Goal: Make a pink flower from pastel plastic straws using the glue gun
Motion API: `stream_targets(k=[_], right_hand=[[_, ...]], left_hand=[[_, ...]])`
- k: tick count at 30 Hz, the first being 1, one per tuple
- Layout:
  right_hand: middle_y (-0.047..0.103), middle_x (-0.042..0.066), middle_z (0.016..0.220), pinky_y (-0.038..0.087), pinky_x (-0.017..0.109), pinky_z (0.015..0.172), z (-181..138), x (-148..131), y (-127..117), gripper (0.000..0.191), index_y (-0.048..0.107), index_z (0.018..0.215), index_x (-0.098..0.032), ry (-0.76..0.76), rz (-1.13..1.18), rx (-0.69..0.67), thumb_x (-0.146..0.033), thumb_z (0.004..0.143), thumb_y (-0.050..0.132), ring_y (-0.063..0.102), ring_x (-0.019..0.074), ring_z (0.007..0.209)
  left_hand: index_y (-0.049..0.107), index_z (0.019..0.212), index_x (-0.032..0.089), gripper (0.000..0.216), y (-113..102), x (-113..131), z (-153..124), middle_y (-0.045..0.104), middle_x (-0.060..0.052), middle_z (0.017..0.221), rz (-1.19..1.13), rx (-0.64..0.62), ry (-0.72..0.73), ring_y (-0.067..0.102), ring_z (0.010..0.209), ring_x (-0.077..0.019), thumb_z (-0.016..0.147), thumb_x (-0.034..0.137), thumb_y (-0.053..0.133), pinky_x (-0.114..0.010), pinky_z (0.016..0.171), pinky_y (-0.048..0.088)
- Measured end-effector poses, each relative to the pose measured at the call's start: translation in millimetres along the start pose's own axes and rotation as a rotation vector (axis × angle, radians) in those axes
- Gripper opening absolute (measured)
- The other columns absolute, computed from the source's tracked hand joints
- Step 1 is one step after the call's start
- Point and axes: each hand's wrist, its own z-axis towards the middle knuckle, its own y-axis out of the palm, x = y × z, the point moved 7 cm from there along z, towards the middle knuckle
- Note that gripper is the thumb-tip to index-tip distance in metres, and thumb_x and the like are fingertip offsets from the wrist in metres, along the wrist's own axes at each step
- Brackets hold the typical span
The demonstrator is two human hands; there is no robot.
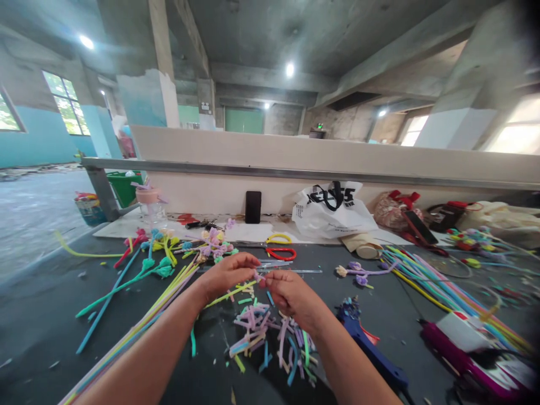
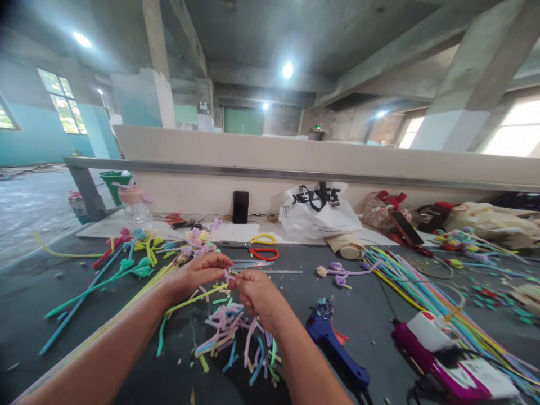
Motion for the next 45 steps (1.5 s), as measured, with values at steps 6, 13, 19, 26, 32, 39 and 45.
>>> stream_targets(k=[6,13,19,26,32,39,45], right_hand=[[0.031,-0.013,0.032,0.007,0.018,0.032,5.2,7.4,0.9,0.017,0.048,0.065,-0.018,0.009,-0.003,0.0,-0.032,0.066,0.058,0.014,0.0019,0.029],[0.03,-0.013,0.03,0.007,0.019,0.032,4.7,7.9,2.4,0.022,0.053,0.068,-0.017,0.004,0.026,-0.048,-0.036,0.063,0.061,0.014,0.0021,0.028],[0.03,-0.013,0.03,0.005,0.019,0.033,4.3,9.8,5.0,0.023,0.054,0.066,-0.016,0.031,0.079,-0.032,-0.036,0.061,0.065,0.014,0.0011,0.027],[0.033,-0.013,0.033,0.006,0.018,0.032,9.0,15.9,1.4,0.019,0.055,0.07,-0.015,0.072,0.145,-0.09,-0.032,0.066,0.063,0.014,0.0007,0.027],[0.037,-0.012,0.034,0.007,0.015,0.032,11.3,21.6,-4.3,0.015,0.055,0.075,-0.014,0.108,0.244,-0.195,-0.027,0.069,0.061,0.013,-0.0001,0.027],[0.037,-0.012,0.034,0.007,0.014,0.031,8.9,19.4,-0.1,0.016,0.054,0.075,-0.014,0.111,0.292,-0.268,-0.028,0.071,0.062,0.013,-0.0002,0.027],[0.037,-0.012,0.033,0.007,0.015,0.031,8.8,21.2,0.9,0.021,0.052,0.072,-0.016,0.123,0.28,-0.25,-0.031,0.067,0.064,0.012,0.0,0.026]], left_hand=[[0.055,0.074,0.014,0.025,21.2,-9.2,0.9,0.056,0.003,0.06,-0.23,-0.036,-0.046,0.05,0.058,-0.0095,0.064,0.033,0.067,-0.022,0.057,0.036],[0.051,0.072,0.015,0.026,19.1,-23.2,3.8,0.059,0.001,0.06,-0.326,-0.04,-0.056,0.05,0.055,-0.0093,0.066,0.036,0.065,-0.023,0.058,0.037],[0.053,0.066,0.014,0.027,18.0,-32.7,6.3,0.054,0.003,0.053,-0.345,-0.04,-0.071,0.045,0.05,-0.0078,0.06,0.035,0.069,-0.022,0.054,0.034],[0.056,0.075,0.013,0.026,20.5,-34.8,4.6,0.057,0.001,0.061,-0.399,-0.034,-0.086,0.045,0.051,-0.0068,0.068,0.037,0.064,-0.02,0.052,0.033],[0.058,0.088,0.012,0.03,17.9,-32.4,2.8,0.061,-0.002,0.067,-0.482,-0.078,-0.08,0.047,0.051,-0.0063,0.076,0.039,0.057,-0.019,0.053,0.035],[0.054,0.081,0.014,0.026,26.4,-30.1,-1.2,0.058,0.001,0.061,-0.553,-0.103,-0.089,0.045,0.046,-0.004,0.072,0.037,0.063,-0.016,0.048,0.032],[0.047,0.076,0.016,0.026,30.4,-32.5,-1.6,0.057,0.001,0.067,-0.55,-0.085,-0.095,0.043,0.047,-0.0031,0.074,0.039,0.06,-0.015,0.045,0.029]])
